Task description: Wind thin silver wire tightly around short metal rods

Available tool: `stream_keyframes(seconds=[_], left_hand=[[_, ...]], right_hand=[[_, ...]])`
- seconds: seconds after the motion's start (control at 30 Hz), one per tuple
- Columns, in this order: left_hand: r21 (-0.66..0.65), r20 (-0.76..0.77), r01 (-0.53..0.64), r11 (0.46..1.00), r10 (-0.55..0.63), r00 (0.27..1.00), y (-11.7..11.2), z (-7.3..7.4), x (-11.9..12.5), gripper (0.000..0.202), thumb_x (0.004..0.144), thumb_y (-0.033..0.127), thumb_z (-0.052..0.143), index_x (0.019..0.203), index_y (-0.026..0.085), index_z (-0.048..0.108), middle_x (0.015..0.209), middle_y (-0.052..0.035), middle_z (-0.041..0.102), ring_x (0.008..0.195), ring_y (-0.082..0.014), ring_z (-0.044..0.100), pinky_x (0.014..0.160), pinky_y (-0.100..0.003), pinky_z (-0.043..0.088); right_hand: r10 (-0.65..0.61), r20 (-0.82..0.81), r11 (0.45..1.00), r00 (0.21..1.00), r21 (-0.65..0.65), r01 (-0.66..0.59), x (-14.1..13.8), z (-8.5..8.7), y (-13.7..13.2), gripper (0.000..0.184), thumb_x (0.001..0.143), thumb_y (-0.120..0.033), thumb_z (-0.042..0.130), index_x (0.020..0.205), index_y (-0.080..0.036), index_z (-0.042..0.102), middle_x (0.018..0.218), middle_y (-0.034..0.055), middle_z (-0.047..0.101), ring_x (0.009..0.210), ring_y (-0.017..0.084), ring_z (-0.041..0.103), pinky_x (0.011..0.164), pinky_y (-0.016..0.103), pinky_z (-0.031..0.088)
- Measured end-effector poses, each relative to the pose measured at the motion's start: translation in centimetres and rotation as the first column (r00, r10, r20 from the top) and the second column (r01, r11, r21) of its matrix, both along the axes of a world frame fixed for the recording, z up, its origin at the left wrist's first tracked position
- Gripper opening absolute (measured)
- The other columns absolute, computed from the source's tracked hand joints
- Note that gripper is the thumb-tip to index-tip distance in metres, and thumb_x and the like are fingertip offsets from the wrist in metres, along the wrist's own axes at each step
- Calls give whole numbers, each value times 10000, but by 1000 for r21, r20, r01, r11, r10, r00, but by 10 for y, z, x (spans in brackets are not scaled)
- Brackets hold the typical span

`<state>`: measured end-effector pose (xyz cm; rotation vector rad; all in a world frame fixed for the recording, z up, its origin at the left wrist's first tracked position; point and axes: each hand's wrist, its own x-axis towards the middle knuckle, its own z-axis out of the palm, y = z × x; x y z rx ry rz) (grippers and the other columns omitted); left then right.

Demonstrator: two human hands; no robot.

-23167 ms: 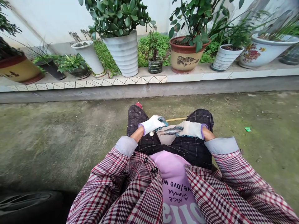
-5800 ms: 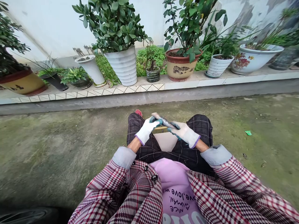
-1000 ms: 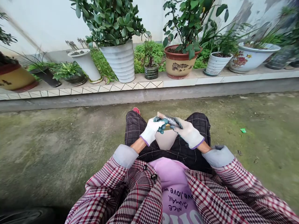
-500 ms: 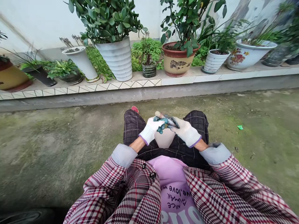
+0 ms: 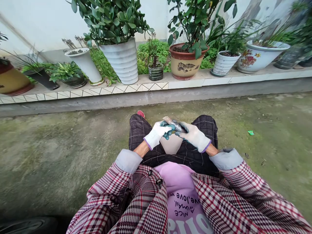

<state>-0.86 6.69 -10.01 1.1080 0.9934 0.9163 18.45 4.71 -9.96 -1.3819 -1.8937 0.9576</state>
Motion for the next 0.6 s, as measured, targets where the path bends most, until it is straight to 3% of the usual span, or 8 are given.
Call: stream_keyframes(seconds=[0.1,0.27,0.33,0.4,0.5,0.6], left_hand=[[-22,10,-6,1000,6,1000,2,-5,3,220,676,290,740,720,125,601,514,30,542,416,-60,474,393,-194,403],[-21,9,-7,1000,7,1000,5,-6,0,204,690,286,719,715,135,584,497,38,538,380,-61,466,386,-204,405],[-2,16,9,1000,-9,1000,5,-4,-2,202,694,291,709,718,135,583,497,38,540,376,-63,469,382,-203,398],[25,28,40,999,-41,999,4,-2,-4,206,696,294,708,727,132,583,501,35,546,378,-63,473,381,-200,393],[29,43,90,996,-91,995,2,0,-5,214,695,290,711,749,127,584,508,29,558,378,-60,468,383,-196,387],[4,59,125,992,-125,990,0,0,-4,218,693,298,699,758,131,575,506,32,551,381,-62,464,383,-199,385]], right_hand=[[-103,168,980,980,186,71,0,-4,-1,433,777,-334,687,1187,-210,628,1086,73,701,980,255,652,878,372,501],[-105,191,968,976,244,56,1,-3,-6,403,813,-304,649,1207,-227,613,1133,78,690,1012,257,642,898,364,491],[-41,108,988,993,152,25,0,2,-7,309,839,-349,627,1117,-214,636,989,61,704,861,220,650,780,330,515],[23,-90,998,996,-48,-27,0,7,-9,292,879,-449,579,1003,-190,630,779,25,660,609,150,584,559,268,486],[23,-405,923,914,-343,-175,2,12,-12,398,894,-564,537,953,-175,592,594,-39,514,388,76,385,336,213,315],[18,-518,855,855,-435,-281,4,12,-12,412,864,-586,582,865,-175,567,540,-62,448,357,62,337,294,196,265]])
